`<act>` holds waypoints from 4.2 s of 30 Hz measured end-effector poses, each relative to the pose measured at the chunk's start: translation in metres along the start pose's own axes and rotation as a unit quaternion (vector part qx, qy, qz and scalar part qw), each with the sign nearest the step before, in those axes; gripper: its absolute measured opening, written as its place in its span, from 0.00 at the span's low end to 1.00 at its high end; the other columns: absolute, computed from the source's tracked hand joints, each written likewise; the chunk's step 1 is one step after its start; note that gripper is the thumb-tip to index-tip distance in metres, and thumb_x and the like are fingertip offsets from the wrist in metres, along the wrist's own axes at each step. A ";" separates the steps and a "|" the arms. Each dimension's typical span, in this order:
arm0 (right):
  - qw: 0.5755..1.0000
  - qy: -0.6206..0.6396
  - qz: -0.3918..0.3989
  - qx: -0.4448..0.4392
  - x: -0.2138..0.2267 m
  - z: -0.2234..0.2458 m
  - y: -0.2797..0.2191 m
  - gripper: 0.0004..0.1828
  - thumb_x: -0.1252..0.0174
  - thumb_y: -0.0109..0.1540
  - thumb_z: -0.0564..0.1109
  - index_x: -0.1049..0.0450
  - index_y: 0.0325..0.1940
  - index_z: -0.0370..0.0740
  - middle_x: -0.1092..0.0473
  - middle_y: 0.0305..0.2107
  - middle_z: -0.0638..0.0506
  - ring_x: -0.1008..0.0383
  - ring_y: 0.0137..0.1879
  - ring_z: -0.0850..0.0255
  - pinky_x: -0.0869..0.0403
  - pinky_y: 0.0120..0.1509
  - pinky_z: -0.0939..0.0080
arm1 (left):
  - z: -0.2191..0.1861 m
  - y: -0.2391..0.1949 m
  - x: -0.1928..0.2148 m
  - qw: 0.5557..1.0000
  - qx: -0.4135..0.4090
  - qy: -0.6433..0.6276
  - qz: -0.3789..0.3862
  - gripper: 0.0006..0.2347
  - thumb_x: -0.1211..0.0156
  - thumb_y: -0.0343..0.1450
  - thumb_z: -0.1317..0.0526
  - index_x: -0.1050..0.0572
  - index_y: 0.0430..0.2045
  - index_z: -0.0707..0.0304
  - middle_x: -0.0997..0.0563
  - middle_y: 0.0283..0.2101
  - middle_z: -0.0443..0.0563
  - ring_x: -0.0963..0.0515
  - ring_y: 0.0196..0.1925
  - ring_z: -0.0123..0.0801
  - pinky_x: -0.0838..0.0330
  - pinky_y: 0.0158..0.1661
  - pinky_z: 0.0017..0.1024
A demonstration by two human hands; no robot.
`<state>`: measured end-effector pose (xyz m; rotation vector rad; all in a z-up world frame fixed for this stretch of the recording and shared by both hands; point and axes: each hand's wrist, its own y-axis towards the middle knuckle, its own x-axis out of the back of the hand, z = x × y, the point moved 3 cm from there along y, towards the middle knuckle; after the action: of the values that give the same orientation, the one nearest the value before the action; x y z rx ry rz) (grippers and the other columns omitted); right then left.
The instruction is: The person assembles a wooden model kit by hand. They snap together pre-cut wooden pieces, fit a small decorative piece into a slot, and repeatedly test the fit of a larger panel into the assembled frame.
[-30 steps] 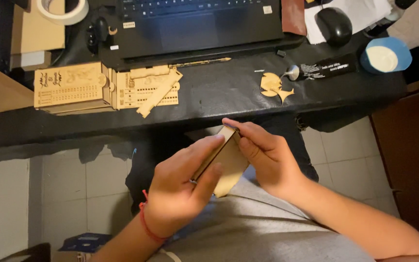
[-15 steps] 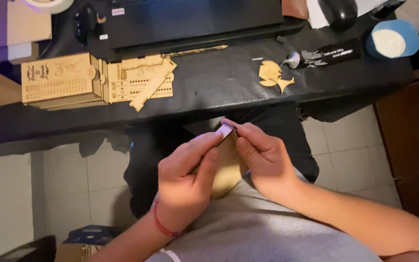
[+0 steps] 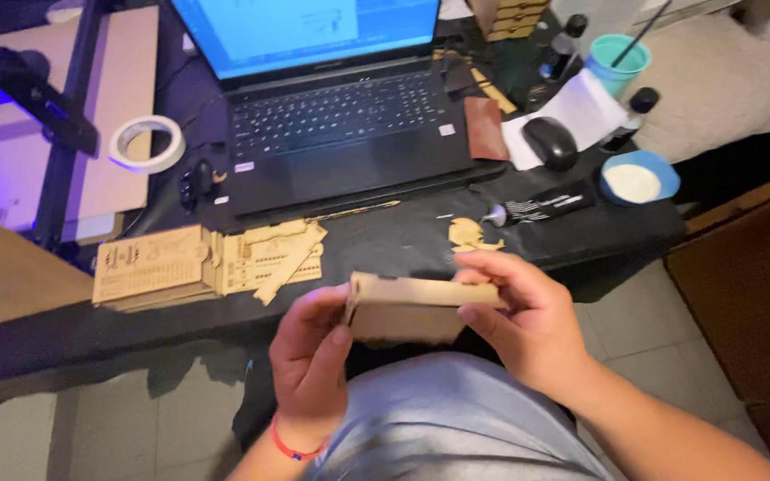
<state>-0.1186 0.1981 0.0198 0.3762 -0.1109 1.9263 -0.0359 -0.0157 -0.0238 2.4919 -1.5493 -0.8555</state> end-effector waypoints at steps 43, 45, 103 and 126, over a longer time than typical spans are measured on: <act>0.935 0.336 -0.098 -0.057 -0.007 -0.015 0.002 0.28 0.46 0.56 0.43 0.34 0.60 0.32 0.28 0.50 0.42 0.26 0.55 0.49 0.25 0.54 0.49 | -0.031 0.057 -0.074 0.874 -0.058 0.389 0.286 0.13 0.51 0.74 0.59 0.21 0.42 0.69 0.15 0.44 0.57 0.17 0.47 0.43 0.26 0.47 0.34; 0.949 0.304 -0.087 0.004 -0.006 -0.014 0.001 0.25 0.47 0.58 0.44 0.33 0.58 0.32 0.27 0.50 0.43 0.26 0.55 0.51 0.25 0.56 0.50 | -0.029 0.055 -0.074 0.876 -0.049 0.391 0.279 0.14 0.52 0.74 0.59 0.21 0.42 0.69 0.15 0.44 0.56 0.17 0.47 0.43 0.26 0.47 0.34; 0.973 0.108 0.200 -0.046 0.001 -0.031 0.009 0.18 0.47 0.62 0.44 0.31 0.56 0.39 0.26 0.46 0.53 0.27 0.52 0.61 0.25 0.54 0.56 | -0.040 0.063 -0.060 0.882 0.030 0.282 0.377 0.17 0.65 0.77 0.60 0.32 0.57 0.67 0.25 0.46 0.52 0.30 0.51 0.40 0.38 0.55 0.34; 0.870 0.431 -0.078 -0.228 -0.024 -0.010 0.009 0.07 0.41 0.56 0.36 0.30 0.37 0.33 0.33 0.16 0.41 0.38 0.11 0.62 0.38 0.10 0.69 | -0.011 0.031 -0.019 0.932 -0.177 0.270 0.166 0.14 0.26 0.61 0.66 0.17 0.40 0.61 0.15 0.34 0.52 0.15 0.37 0.41 0.19 0.40 0.33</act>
<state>-0.1210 0.1757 0.0037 -0.7767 0.0577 1.6767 -0.0619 -0.0174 0.0042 1.9083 -1.4035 -0.3169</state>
